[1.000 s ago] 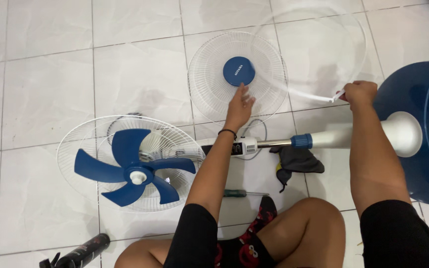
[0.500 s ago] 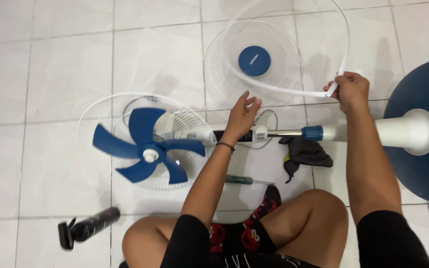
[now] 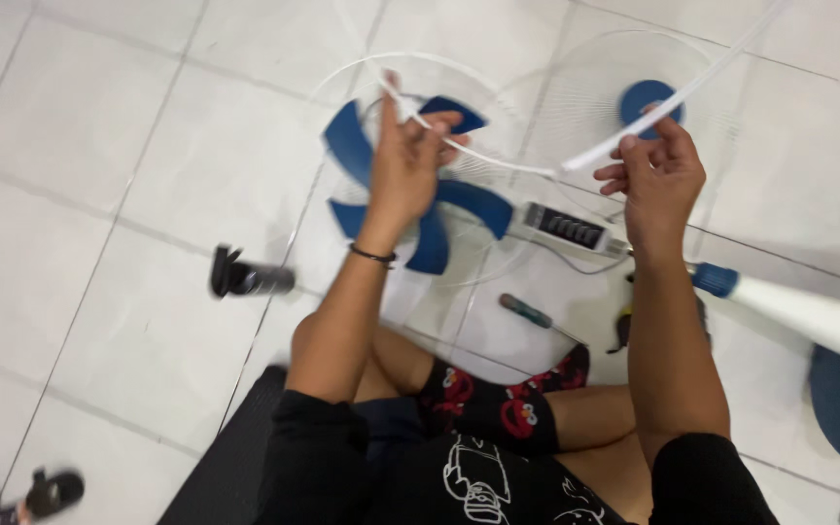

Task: The person disassembles a standing electric fan by removing the front grille, unscrewing the rear assembly, and detaching the fan head from the pole. The person then reassembles the fan by reattaching the fan head, securing the rear grille, and reinstalling the front grille.

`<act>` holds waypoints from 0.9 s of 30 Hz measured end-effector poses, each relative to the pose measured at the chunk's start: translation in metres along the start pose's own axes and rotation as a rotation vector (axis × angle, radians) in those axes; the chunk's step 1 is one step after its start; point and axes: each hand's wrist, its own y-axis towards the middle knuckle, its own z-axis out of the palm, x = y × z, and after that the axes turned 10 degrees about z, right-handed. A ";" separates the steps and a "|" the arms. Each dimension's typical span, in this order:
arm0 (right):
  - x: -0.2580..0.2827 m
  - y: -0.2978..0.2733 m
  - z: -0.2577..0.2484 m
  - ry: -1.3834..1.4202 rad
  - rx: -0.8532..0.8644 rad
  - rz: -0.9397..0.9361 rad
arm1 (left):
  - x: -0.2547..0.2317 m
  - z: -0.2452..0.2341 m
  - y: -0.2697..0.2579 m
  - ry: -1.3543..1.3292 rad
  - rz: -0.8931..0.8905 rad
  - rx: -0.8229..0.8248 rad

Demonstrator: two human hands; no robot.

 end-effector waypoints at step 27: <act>-0.176 -0.119 0.268 -0.348 0.634 0.425 | 0.163 -0.445 -0.123 0.208 -0.373 -0.750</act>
